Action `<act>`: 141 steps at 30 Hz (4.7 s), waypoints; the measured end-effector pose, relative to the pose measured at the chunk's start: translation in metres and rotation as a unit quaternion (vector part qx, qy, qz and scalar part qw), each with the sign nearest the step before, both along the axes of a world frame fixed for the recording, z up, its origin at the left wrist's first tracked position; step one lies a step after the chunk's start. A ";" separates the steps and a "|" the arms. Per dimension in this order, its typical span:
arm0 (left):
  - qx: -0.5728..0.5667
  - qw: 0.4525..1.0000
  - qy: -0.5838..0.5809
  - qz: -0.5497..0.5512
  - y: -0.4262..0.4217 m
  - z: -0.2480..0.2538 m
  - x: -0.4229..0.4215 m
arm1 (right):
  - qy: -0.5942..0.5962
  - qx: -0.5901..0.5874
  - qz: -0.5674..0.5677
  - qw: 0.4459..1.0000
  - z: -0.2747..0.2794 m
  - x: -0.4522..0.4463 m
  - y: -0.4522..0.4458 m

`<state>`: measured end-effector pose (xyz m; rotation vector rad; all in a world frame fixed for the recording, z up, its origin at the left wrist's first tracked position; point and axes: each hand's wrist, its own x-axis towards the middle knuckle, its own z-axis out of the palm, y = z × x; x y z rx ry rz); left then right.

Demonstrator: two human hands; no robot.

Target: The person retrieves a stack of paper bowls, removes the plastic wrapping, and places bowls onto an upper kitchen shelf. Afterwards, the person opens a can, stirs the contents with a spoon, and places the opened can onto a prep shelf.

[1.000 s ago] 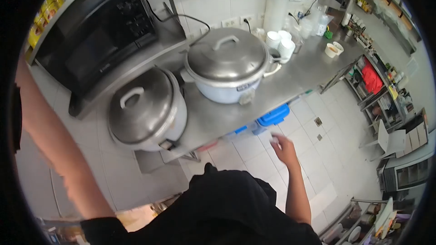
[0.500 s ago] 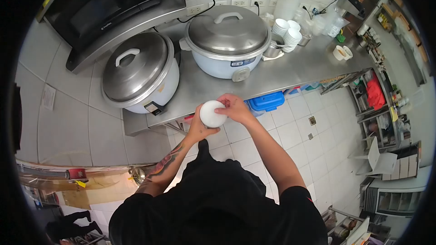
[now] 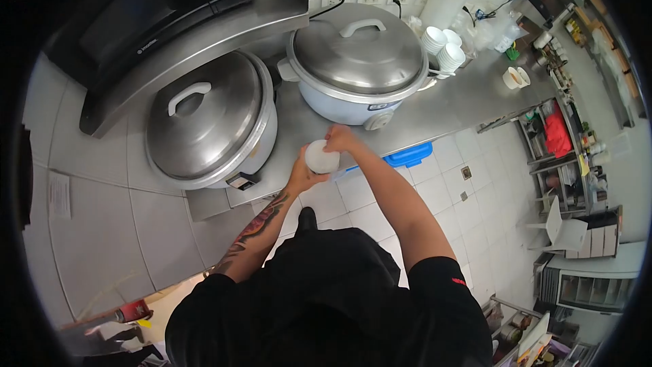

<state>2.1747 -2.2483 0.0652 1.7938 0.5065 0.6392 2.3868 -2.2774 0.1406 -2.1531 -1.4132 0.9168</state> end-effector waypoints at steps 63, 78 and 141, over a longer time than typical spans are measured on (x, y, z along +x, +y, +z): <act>0.265 0.935 0.144 0.185 -0.004 0.081 0.017 | -0.047 0.384 -0.065 0.920 -0.016 0.013 -0.121; 0.235 0.950 0.192 0.075 0.021 0.094 0.010 | 0.000 0.304 0.003 0.953 0.003 -0.016 -0.067; 0.310 0.917 0.249 0.028 0.037 0.086 0.033 | -0.043 0.034 -0.014 0.998 0.018 -0.045 -0.009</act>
